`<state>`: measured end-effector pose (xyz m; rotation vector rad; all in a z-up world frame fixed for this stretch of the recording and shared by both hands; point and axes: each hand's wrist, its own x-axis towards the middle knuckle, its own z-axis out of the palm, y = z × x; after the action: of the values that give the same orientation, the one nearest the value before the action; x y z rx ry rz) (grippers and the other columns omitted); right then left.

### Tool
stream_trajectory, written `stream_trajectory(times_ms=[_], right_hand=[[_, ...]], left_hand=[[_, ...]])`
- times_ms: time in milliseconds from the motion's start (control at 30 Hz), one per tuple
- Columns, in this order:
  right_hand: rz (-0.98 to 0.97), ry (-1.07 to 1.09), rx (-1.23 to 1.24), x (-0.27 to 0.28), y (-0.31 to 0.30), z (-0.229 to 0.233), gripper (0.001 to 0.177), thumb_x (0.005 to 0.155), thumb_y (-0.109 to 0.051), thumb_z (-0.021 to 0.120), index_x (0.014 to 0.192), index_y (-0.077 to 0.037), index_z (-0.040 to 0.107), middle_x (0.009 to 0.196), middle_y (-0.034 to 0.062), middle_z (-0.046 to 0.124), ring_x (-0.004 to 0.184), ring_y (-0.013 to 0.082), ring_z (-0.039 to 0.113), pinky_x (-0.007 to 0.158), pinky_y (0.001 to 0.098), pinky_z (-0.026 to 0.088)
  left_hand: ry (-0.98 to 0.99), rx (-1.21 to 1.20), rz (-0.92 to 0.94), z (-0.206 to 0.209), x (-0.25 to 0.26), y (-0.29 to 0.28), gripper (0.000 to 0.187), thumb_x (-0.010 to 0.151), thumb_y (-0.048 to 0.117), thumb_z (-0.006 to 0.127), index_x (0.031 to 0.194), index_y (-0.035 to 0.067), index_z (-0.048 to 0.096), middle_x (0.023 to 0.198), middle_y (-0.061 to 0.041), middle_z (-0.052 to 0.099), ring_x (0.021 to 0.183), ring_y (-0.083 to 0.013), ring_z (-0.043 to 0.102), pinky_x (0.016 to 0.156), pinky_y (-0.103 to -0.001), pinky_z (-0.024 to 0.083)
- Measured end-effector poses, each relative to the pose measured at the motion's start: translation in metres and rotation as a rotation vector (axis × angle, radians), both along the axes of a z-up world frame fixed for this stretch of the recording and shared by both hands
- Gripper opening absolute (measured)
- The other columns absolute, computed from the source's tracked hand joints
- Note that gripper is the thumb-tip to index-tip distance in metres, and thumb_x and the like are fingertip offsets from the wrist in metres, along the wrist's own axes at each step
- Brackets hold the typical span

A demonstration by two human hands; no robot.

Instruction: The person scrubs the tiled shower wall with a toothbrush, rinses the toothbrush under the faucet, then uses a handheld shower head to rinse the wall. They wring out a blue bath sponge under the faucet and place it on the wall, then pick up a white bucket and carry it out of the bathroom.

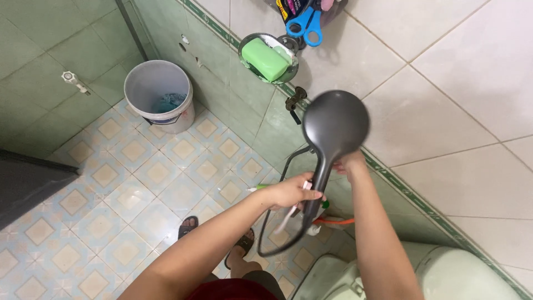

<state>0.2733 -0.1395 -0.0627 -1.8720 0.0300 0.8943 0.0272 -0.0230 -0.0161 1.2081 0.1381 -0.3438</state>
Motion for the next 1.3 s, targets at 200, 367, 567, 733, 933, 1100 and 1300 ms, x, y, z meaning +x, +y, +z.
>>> stream_trajectory(times_ms=[200, 367, 567, 733, 933, 1100, 1300], right_hand=[[0.217, -0.668, 0.003, -0.077, 0.022, 0.107, 0.043, 0.104, -0.026, 0.057, 0.138, 0.001, 0.057, 0.105, 0.014, 0.076, 0.095, 0.0264, 0.074, 0.083, 0.0376, 0.057], [0.643, -0.942, -0.375, -0.083, 0.062, 0.142, 0.09, 0.078, -0.021, 0.075, 0.155, -0.001, 0.033, 0.108, 0.0241, 0.072, 0.094, 0.0391, 0.071, 0.083, 0.0443, 0.056], [0.842, -0.99, -0.529, -0.037, 0.114, 0.131, 0.088, 0.076, -0.026, 0.076, 0.157, -0.024, 0.042, 0.114, 0.0236, 0.071, 0.104, 0.0394, 0.069, 0.092, 0.0474, 0.054], [0.895, -0.973, -0.416, -0.024, 0.146, 0.111, 0.088, 0.074, -0.022, 0.076, 0.156, -0.02, 0.043, 0.115, 0.0224, 0.071, 0.107, 0.0392, 0.068, 0.094, 0.0458, 0.052], [0.846, -1.05, -0.369, -0.029, 0.165, 0.099, 0.065, 0.079, -0.021, 0.075, 0.142, -0.019, 0.059, 0.117, 0.0179, 0.072, 0.11, 0.0379, 0.067, 0.091, 0.0478, 0.052], [0.718, -1.293, -0.262, -0.041, 0.166, 0.063, 0.057, 0.075, -0.012, 0.075, 0.131, -0.009, 0.064, 0.113, 0.0213, 0.069, 0.107, 0.0427, 0.063, 0.09, 0.0502, 0.051], [0.598, -1.158, 0.091, -0.144, 0.224, 0.065, 0.036, 0.085, -0.012, 0.068, 0.121, -0.009, 0.067, 0.108, 0.0138, 0.07, 0.101, 0.0336, 0.067, 0.089, 0.0432, 0.055]], left_hand=[[0.057, -0.225, 0.352, -0.003, 0.043, -0.031, 0.045, 0.101, 0.017, 0.058, 0.142, 0.007, 0.041, 0.122, -0.01, 0.067, 0.103, -0.0216, 0.067, 0.075, -0.037, 0.055], [-0.109, -0.277, 0.36, -0.03, 0.069, -0.027, 0.045, 0.103, 0.015, 0.05, 0.147, 0.007, 0.043, 0.137, -0.008, 0.061, 0.121, -0.0213, 0.065, 0.09, -0.041, 0.062], [-0.05, -0.33, 0.405, 0.003, 0.019, 0.046, 0.058, 0.1, 0.017, 0.057, 0.153, 0.011, 0.036, 0.142, -0.011, 0.058, 0.123, -0.0286, 0.063, 0.096, -0.048, 0.058], [0.021, -0.656, 0.711, 0.004, -0.033, 0.092, 0.058, 0.098, 0.018, 0.06, 0.149, 0.006, 0.038, 0.137, -0.017, 0.061, 0.121, -0.0354, 0.065, 0.096, -0.053, 0.059], [0.018, -0.734, 0.907, -0.011, -0.057, 0.123, 0.046, 0.099, 0.016, 0.057, 0.143, 0.005, 0.046, 0.132, -0.018, 0.063, 0.12, -0.0356, 0.065, 0.097, -0.053, 0.059], [-0.004, -0.764, 1.057, -0.008, -0.073, 0.162, 0.041, 0.1, 0.014, 0.056, 0.14, 0.004, 0.05, 0.129, -0.018, 0.064, 0.12, -0.0347, 0.065, 0.099, -0.052, 0.059], [-0.074, -0.941, 1.284, -0.057, -0.076, 0.258, 0.03, 0.102, 0.015, 0.053, 0.129, 0.003, 0.053, 0.121, -0.017, 0.065, 0.116, -0.034, 0.065, 0.099, -0.054, 0.058]])
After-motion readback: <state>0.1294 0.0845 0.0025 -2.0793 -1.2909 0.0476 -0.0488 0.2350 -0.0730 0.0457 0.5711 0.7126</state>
